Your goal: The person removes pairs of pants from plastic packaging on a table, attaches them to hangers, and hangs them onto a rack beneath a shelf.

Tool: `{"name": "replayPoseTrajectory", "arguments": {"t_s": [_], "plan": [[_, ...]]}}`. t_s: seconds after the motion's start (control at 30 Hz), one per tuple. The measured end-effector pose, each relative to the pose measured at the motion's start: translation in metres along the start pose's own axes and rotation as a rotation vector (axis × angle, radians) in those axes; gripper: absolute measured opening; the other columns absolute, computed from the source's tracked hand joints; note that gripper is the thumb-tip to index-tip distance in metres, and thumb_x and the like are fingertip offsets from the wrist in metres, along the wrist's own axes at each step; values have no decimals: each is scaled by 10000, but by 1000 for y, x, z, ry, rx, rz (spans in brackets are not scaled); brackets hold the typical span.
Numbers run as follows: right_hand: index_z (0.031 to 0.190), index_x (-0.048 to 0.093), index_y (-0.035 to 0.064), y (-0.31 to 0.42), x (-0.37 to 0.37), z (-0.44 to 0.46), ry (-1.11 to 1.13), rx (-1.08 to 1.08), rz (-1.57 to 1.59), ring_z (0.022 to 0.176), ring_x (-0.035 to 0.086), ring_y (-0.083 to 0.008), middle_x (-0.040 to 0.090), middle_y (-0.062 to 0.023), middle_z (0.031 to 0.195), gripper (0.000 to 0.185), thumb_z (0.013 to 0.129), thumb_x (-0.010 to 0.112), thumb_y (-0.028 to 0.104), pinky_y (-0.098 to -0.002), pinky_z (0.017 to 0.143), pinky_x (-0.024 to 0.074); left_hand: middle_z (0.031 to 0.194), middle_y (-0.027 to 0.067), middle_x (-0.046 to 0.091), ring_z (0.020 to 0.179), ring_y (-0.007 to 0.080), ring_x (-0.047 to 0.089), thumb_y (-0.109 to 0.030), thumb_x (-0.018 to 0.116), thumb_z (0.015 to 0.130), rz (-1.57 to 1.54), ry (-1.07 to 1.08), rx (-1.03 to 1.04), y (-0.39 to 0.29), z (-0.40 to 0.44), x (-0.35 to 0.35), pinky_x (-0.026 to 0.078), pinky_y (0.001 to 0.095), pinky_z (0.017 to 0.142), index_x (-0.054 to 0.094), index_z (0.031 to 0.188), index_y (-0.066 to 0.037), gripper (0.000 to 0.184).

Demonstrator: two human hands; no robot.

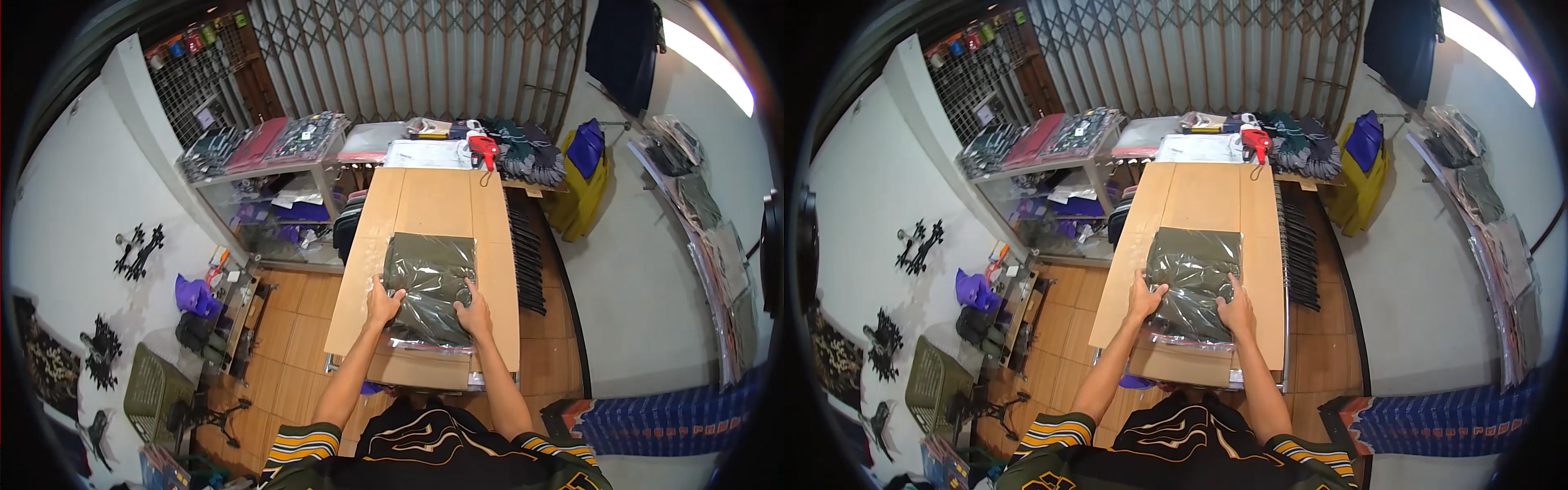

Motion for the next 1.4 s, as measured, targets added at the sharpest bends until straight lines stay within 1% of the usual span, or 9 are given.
{"name": "replayPoseTrajectory", "arguments": {"t_s": [0.2,0.3,0.4,0.53,0.77,0.87,0.93,1.13,1.4], "plan": [[1474,473,178,1,3,-1,-38,-1,-8,1280,544,-398,565,-247,1378,718,814,752,150,-428,1077,435,1142,293,659,1081,448,639,-284,826,788,10,-1,19,5,8,2,498,477,931,439,1324,-3,718],[1482,453,115,3,1,-1,-55,-49,-3,1296,542,-365,552,-237,1400,744,804,759,126,-410,1100,413,1173,303,635,1099,455,621,-301,815,799,-8,-16,56,2,4,1,485,480,949,415,1345,14,746],[1521,347,32,1,-6,-8,-173,-223,112,1214,603,-311,577,-230,1351,799,838,755,107,-394,1031,472,1289,323,542,1197,462,541,-327,809,804,-46,-46,124,0,-2,-4,433,487,1015,354,1400,54,842],[1548,180,-16,-42,-11,-51,-75,99,513,975,652,-212,586,-222,1200,840,915,720,96,-303,795,558,1412,326,405,1307,473,405,-390,818,787,38,-85,295,-25,-52,-38,340,516,1098,283,1457,91,983],[1294,479,-99,-60,-16,-160,-32,466,733,843,709,-206,681,-174,1024,489,904,722,69,-288,703,600,1425,310,381,1330,472,367,-447,841,737,159,22,348,9,-118,-53,301,542,1111,276,1481,65,1066],[1176,586,-67,-49,-3,-178,-10,562,874,895,731,-244,697,-163,1012,262,941,648,31,-305,726,632,1429,307,375,1334,463,367,-393,851,727,155,-30,344,2,-126,-58,285,541,1117,315,1474,35,1014],[1185,579,-68,-46,6,-182,-31,587,978,917,727,-247,693,-168,1032,254,960,616,44,-317,739,636,1411,268,418,1334,438,379,-315,837,748,101,-93,393,-17,-130,-62,276,532,1121,393,1438,8,882],[1197,562,-99,-43,19,-189,-169,603,1087,997,705,-324,666,-204,1104,239,1002,524,34,-402,906,604,1272,145,590,1221,341,527,-191,786,783,-99,109,586,-75,-138,-40,353,457,1061,591,1259,-43,535],[1138,603,-115,-50,30,-187,-278,517,1062,980,715,-294,691,-215,1066,243,1011,585,91,-374,856,612,1138,79,681,1085,261,611,-149,732,849,-154,464,746,-90,-162,11,393,418,959,633,1220,-76,390]]}}
Point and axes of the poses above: each hand's wrist, its own z-axis towards the middle knuckle, its own x-axis out of the palm, y = z × x, the point moved 8 cm from there along z, towards the middle knuckle
